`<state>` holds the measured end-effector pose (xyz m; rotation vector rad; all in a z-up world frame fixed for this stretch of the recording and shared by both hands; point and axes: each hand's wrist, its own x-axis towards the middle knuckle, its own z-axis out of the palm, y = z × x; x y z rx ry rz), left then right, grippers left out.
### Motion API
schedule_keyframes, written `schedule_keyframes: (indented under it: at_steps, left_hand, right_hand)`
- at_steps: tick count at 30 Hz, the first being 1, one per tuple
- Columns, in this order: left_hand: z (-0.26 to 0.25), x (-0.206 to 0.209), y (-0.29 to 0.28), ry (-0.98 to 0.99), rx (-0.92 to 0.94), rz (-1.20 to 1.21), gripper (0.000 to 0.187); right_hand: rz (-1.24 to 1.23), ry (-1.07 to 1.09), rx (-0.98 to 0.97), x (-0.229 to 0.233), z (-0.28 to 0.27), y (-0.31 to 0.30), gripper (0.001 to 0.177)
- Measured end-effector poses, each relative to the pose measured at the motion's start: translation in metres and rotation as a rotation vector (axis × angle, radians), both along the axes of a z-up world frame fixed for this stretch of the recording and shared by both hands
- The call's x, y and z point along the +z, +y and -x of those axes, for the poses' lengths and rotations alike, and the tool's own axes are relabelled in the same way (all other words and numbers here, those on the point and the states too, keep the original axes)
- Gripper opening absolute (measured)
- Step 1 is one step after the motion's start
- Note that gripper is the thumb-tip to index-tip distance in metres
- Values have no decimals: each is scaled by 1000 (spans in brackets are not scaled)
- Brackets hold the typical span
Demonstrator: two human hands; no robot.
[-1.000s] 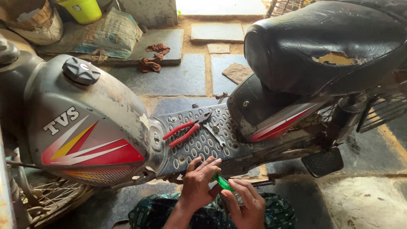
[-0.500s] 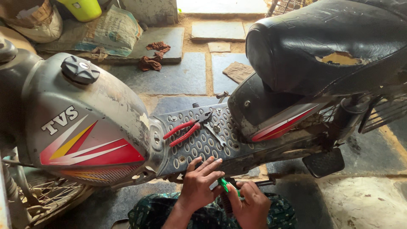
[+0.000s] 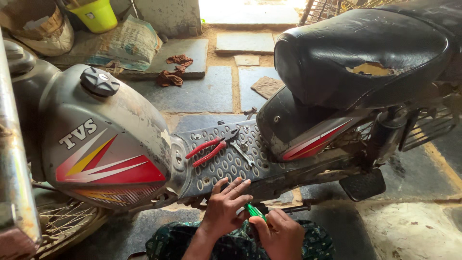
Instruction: The person connects wires and works on the electrical components of a moped using a screwdriver.
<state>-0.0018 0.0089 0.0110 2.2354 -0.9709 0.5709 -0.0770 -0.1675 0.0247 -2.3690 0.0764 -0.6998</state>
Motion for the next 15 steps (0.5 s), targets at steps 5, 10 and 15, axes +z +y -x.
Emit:
schedule_keyframes:
  at_steps: [5,10,15]
  left_hand:
    - [1,0,-2,33,22,66,36]
    - [1,2,-5,48,37,78,38]
    - [1,3,-4,41,33,92,38]
  right_hand:
    - [-59,1,-30,11,6,3,39]
    - [-146,-111,113,23,7,1,27]
    - [-163,-82,370,20,8,-3,34]
